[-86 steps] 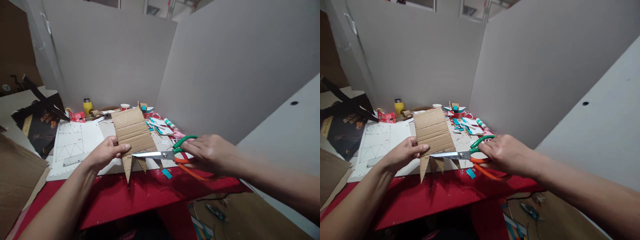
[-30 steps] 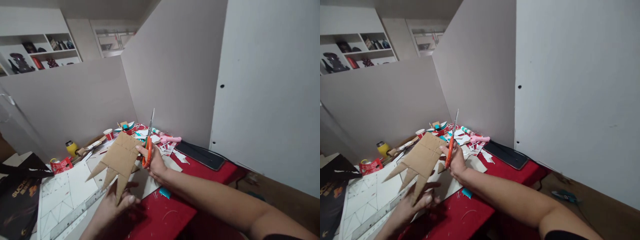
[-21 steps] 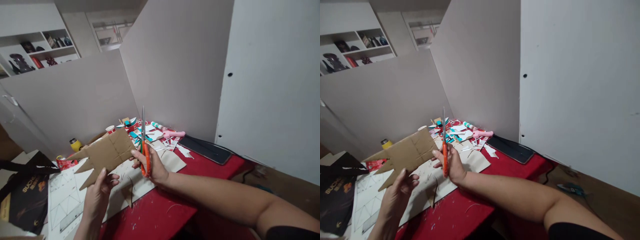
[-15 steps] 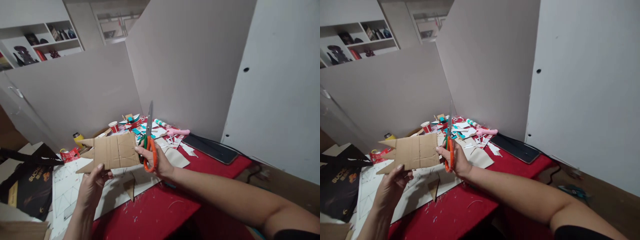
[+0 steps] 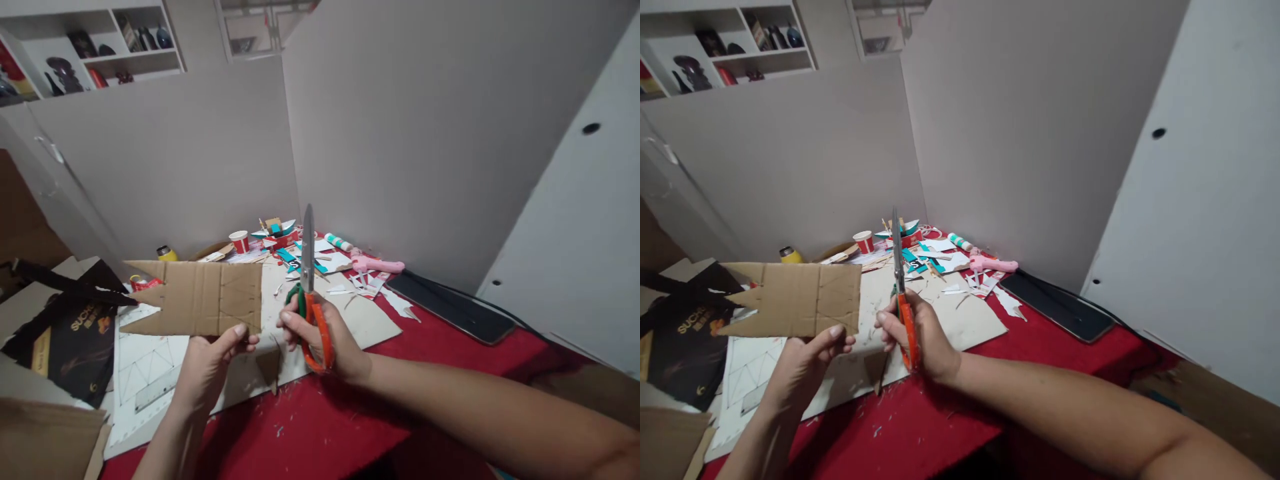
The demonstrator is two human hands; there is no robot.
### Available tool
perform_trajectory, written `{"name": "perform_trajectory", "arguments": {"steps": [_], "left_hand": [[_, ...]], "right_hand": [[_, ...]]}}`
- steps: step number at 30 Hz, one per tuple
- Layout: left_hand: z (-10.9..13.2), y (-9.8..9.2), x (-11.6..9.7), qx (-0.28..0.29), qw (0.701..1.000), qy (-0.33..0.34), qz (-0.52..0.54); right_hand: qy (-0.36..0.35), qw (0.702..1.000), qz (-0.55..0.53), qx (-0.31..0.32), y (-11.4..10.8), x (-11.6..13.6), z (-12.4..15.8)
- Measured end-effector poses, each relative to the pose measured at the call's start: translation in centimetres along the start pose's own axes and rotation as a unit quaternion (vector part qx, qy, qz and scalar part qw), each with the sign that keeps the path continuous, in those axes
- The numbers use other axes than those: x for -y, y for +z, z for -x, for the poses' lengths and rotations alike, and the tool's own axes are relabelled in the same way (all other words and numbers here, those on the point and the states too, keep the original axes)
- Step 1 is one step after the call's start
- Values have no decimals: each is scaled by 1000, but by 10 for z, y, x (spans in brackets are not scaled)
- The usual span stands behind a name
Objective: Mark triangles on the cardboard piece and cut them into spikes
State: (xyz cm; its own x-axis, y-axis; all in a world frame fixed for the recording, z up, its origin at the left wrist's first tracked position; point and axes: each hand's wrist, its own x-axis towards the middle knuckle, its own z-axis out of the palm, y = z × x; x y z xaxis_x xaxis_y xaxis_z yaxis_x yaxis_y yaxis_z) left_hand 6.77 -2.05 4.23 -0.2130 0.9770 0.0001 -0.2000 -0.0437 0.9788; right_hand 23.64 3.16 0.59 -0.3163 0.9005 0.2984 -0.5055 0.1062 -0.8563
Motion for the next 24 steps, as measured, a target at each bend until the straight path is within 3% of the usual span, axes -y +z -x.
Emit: {"name": "perform_trajectory", "arguments": {"steps": [3, 6, 9, 16, 24], "left_hand": [[-2, -17, -12, -24, 999, 31, 15], [-1, -28, -21, -35, 997, 66, 32], [2, -33, -28, -36, 994, 90, 53], [8, -38, -37, 9, 995, 96, 32], [6, -48, -38, 31, 993, 108, -40]], "right_hand": [[13, 998, 45, 35, -4, -1, 2], [73, 991, 73, 86, -9, -8, 7], [117, 974, 88, 170, -15, -19, 12], [55, 928, 214, 301, -10, -8, 12], [3, 876, 325, 356, -2, 8, 14]]}}
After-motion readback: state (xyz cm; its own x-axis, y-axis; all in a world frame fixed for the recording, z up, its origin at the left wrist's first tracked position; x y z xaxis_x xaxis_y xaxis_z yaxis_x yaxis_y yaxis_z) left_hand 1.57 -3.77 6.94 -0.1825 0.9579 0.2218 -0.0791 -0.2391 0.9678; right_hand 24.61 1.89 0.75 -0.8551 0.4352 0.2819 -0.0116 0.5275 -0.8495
